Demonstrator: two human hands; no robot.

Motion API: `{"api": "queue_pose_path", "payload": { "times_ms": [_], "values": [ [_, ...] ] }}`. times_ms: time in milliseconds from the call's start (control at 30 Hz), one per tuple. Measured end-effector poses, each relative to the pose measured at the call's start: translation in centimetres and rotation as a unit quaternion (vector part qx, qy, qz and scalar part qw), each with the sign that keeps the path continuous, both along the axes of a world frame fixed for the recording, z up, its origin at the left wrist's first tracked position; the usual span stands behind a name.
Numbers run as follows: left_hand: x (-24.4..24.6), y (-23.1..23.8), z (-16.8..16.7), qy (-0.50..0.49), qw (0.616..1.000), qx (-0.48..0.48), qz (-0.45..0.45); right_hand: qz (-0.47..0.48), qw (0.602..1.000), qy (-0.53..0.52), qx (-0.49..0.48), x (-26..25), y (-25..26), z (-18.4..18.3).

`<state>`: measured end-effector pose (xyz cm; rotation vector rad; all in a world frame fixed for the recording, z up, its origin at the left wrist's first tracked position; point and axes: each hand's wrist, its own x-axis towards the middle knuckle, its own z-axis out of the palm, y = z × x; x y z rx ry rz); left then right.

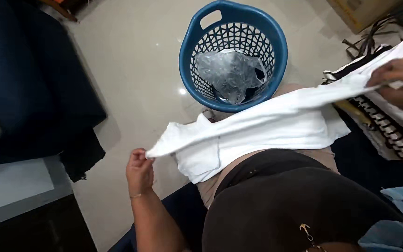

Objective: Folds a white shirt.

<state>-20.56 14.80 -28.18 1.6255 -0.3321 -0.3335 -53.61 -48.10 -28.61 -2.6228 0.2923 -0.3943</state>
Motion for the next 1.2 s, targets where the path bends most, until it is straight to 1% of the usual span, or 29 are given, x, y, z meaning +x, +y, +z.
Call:
{"api": "queue_pose_path", "payload": {
  "times_ms": [67,133,167,233,300,333,367,400,433,467,533,567,600,633,700,733,767,800,833,867,900,933,967,1000,1033,1100,1133,1200],
  "values": [
    [-2.8,1.1,-0.9,0.043,0.994,0.097,-0.014,0.009,0.998,0.066,0.020,-1.8,2.6,-0.3],
    [-4.4,1.2,-2.0,0.082,0.980,0.183,-0.018,0.030,0.988,0.150,-0.008,-2.3,4.4,-1.7],
    [-4.7,1.0,-2.4,0.087,0.976,0.199,-0.007,0.037,0.981,0.189,-0.026,-2.3,4.8,-2.5],
    [-4.7,0.7,-2.4,0.057,0.983,0.170,0.038,0.033,0.968,0.242,-0.057,-1.9,4.6,-3.4],
    [-4.4,0.8,-1.3,0.014,0.992,0.096,0.078,0.019,0.969,0.235,-0.076,-1.4,3.3,-3.2],
    [-4.4,1.0,-0.7,0.001,0.994,0.069,0.086,0.011,0.969,0.233,-0.078,-1.3,2.6,-2.7],
    [-4.5,1.4,-0.3,-0.005,0.994,0.062,0.086,-0.003,0.966,0.247,-0.078,-1.2,2.1,-2.3],
    [-4.6,1.9,-0.1,-0.007,0.994,0.082,0.077,-0.027,0.955,0.287,-0.072,-0.9,2.3,-1.6],
    [-4.7,2.4,-0.2,-0.005,0.990,0.128,0.060,-0.046,0.935,0.346,-0.065,-0.3,3.1,-0.8],
    [-4.9,2.8,-0.5,0.003,0.980,0.195,0.029,-0.055,0.904,0.421,-0.053,0.5,4.3,-0.1],
    [-5.0,2.2,-1.1,0.057,0.938,0.336,-0.063,-0.026,0.841,0.538,-0.044,1.8,6.7,-0.2],
    [-5.0,1.6,-1.5,0.085,0.916,0.380,-0.093,0.000,0.825,0.563,-0.055,2.1,7.5,-0.9],
    [-5.0,1.2,-2.0,0.103,0.905,0.401,-0.101,0.022,0.827,0.557,-0.069,2.2,7.8,-1.8],
    [-5.1,0.9,-2.4,0.114,0.905,0.402,-0.086,0.039,0.849,0.522,-0.075,2.6,8.2,-2.2],
    [-5.2,0.9,-3.1,0.125,0.925,0.357,-0.025,0.075,0.920,0.381,-0.055,4.2,9.1,-2.4],
    [-5.0,0.9,-3.3,0.133,0.937,0.324,0.010,0.090,0.942,0.322,-0.027,5.8,10.3,-1.8],
    [-4.8,0.6,-3.5,0.144,0.943,0.297,0.042,0.107,0.954,0.279,0.016,7.9,12.1,-0.6],
    [-4.5,0.2,-3.4,0.157,0.943,0.285,0.067,0.129,0.955,0.256,0.073,10.0,14.1,0.5],
    [-4.3,-0.3,-3.4,0.168,0.941,0.283,0.084,0.156,0.945,0.248,0.142,12.0,16.2,0.9],
    [-4.2,-0.8,-3.4,0.177,0.937,0.289,0.091,0.186,0.924,0.247,0.224,13.8,18.3,0.7],
    [-4.1,-1.3,-3.5,0.185,0.932,0.300,0.089,0.205,0.886,0.264,0.320,15.4,20.6,0.1],
    [-4.1,-1.7,-3.6,0.192,0.926,0.313,0.083,0.210,0.838,0.290,0.412,16.8,22.9,-0.7],
    [-4.1,-2.1,-3.6,0.195,0.923,0.322,0.080,0.209,0.798,0.309,0.473,18.0,25.1,-1.7],
    [-4.1,-2.5,-3.6,0.194,0.923,0.323,0.082,0.212,0.772,0.316,0.510,19.1,26.9,-2.6],
    [-4.1,-2.7,-3.5,0.190,0.926,0.311,0.093,0.216,0.754,0.309,0.538,19.9,28.4,-3.4],
    [-4.3,-2.5,-3.2,0.179,0.942,0.255,0.127,0.220,0.733,0.290,0.575,20.9,30.2,-4.5],
    [-4.6,-2.3,-2.8,0.173,0.951,0.212,0.144,0.224,0.733,0.283,0.577,21.1,30.6,-4.4],
    [-5.3,-1.8,-1.4,0.161,0.963,0.136,0.166,0.241,0.760,0.266,0.541,20.9,30.6,-3.2]
  ]
}}
